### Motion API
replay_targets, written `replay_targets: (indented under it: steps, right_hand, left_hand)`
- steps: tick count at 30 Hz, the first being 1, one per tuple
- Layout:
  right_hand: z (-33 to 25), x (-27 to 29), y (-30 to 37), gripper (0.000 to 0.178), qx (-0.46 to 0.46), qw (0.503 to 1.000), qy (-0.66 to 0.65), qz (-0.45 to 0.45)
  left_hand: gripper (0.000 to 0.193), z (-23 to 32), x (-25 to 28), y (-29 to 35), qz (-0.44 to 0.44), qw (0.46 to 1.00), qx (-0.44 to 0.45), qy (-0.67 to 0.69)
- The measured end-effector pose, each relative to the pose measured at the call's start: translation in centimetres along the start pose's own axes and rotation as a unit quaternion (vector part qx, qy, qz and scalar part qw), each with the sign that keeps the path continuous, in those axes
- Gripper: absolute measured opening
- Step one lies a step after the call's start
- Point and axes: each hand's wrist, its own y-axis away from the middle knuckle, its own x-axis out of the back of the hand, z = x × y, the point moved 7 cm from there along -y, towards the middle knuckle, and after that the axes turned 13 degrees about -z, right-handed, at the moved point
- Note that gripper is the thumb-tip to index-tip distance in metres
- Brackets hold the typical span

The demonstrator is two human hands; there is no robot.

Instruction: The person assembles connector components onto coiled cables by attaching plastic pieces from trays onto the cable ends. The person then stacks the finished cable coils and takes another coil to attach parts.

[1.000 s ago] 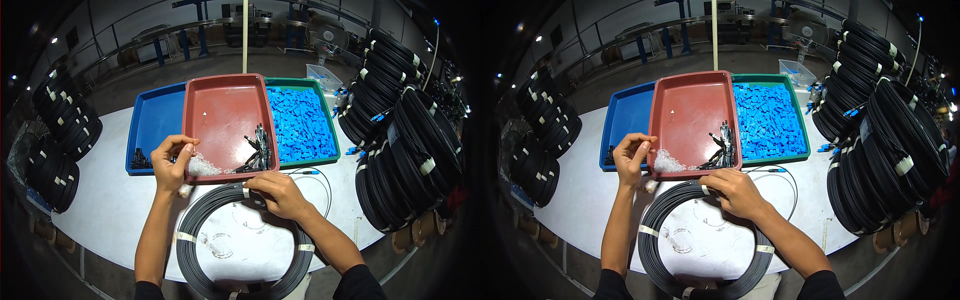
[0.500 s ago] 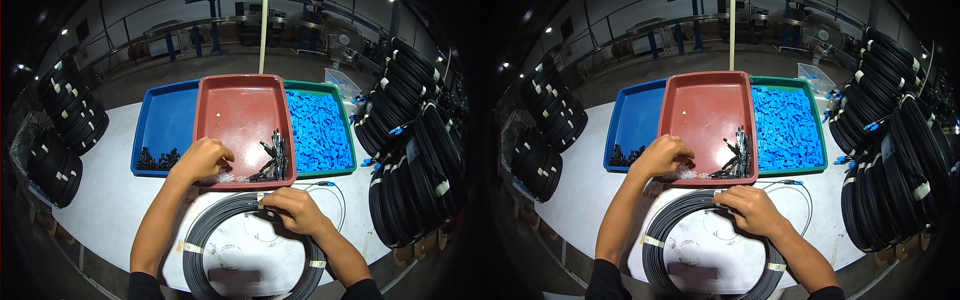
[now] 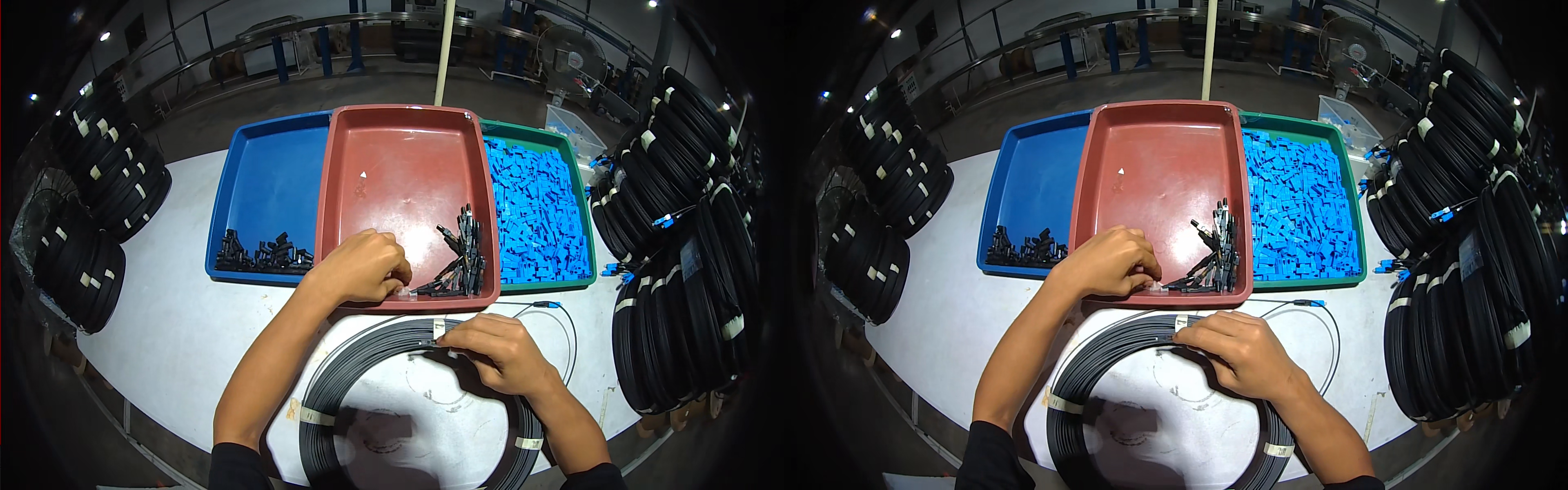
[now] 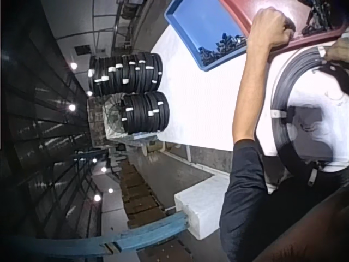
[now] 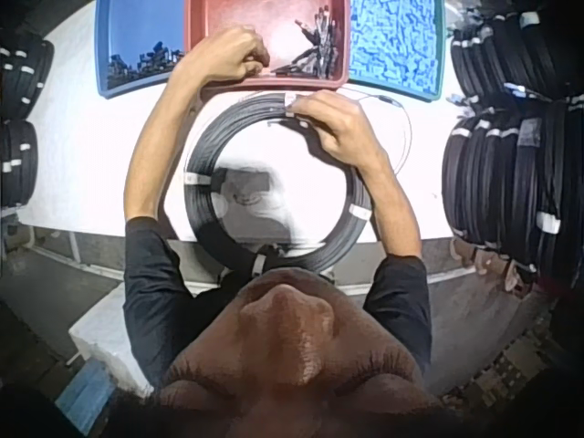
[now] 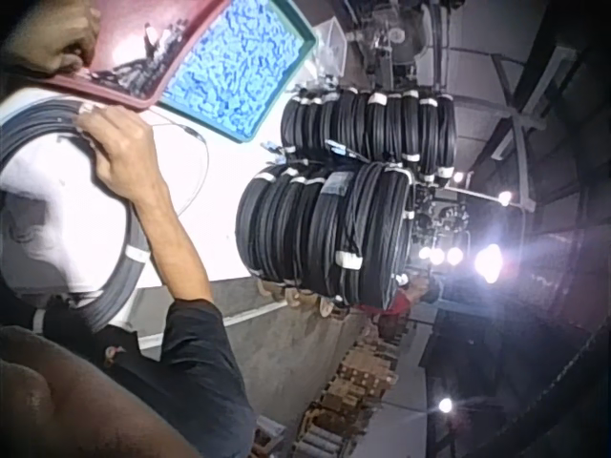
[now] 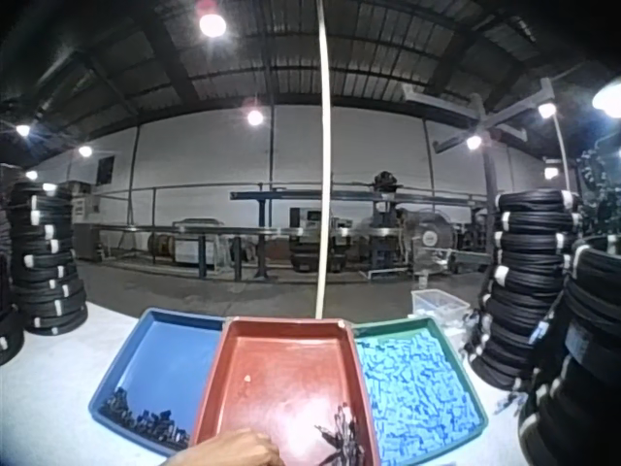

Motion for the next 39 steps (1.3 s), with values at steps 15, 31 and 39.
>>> replay_targets:
  steps: [15, 31, 39]
  right_hand:
    - [0.1, 0.0, 0.1, 0.038, -0.005, 1.0, 0.006, -0.007]
    - [0.0, -0.1, 0.0, 0.038, -0.008, 1.0, 0.006, -0.008]
    - [0.0, 0.0, 0.0, 0.037, -0.006, 1.0, 0.006, -0.007]
  left_hand:
    - [0.015, -1.9, -0.2, 1.1, -0.088, 0.988, 0.098, -0.076]
    - [0.009, 0.5, -1.4, -1.1, -0.017, 0.996, -0.03, -0.086]
    - [0.006, -0.2, -0.5, -0.2, 0.013, 0.996, -0.028, -0.083]
